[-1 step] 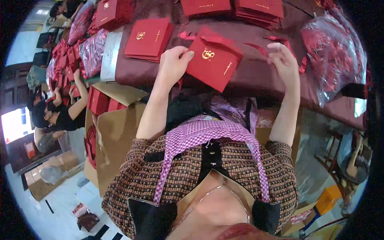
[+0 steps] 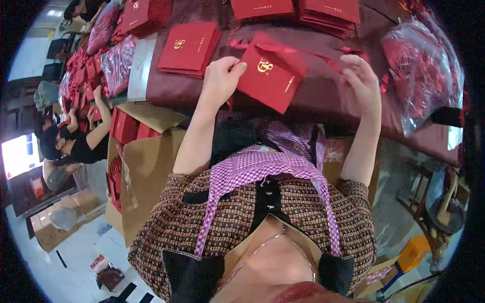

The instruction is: The person ties red ribbons onto red gift cards or envelopes by hand.

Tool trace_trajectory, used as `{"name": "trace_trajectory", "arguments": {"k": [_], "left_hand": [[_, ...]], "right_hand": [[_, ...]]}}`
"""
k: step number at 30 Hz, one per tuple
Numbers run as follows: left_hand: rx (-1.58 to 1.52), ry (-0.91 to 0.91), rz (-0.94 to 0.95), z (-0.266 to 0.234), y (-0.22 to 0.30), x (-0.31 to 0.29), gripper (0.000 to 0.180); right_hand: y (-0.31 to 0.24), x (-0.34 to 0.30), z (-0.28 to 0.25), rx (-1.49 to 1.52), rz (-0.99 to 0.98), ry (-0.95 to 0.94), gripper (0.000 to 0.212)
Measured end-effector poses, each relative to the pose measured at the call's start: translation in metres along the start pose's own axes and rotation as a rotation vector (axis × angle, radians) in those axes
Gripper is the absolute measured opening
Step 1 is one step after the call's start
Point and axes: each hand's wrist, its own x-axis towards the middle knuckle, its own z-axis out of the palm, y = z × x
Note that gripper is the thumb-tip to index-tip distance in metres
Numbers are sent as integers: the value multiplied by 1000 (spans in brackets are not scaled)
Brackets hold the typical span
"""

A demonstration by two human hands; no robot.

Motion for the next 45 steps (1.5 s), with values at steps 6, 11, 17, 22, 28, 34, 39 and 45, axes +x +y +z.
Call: {"name": "trace_trajectory", "arguments": {"k": [6, 11, 17, 22, 28, 34, 39, 45], "left_hand": [[-272, -153, -70, 6, -3, 2, 23], [-725, -326, -115, 8, -8, 1, 29], [-608, -362, -38, 0, 1, -6, 39], [-564, -334, -26, 2, 4, -6, 38], [-622, -353, -37, -2, 20, -10, 35], [-629, -345, -36, -2, 24, -12, 32], [-590, -334, 10, 0, 21, -13, 32], [-583, -332, 15, 3, 20, -13, 32]], "right_hand": [[8, -11, 3, 771, -159, -394, 27], [10, -17, 17, 560, -163, -130, 30], [1, -20, 38, -74, -319, 5, 14], [-8, -18, 63, -256, -542, -116, 17], [2, -17, 105, -383, -542, -41, 18], [7, -18, 123, -491, -560, 85, 20], [9, -16, 129, -585, -666, 109, 15], [7, -16, 132, -656, -713, 137, 14]]}}
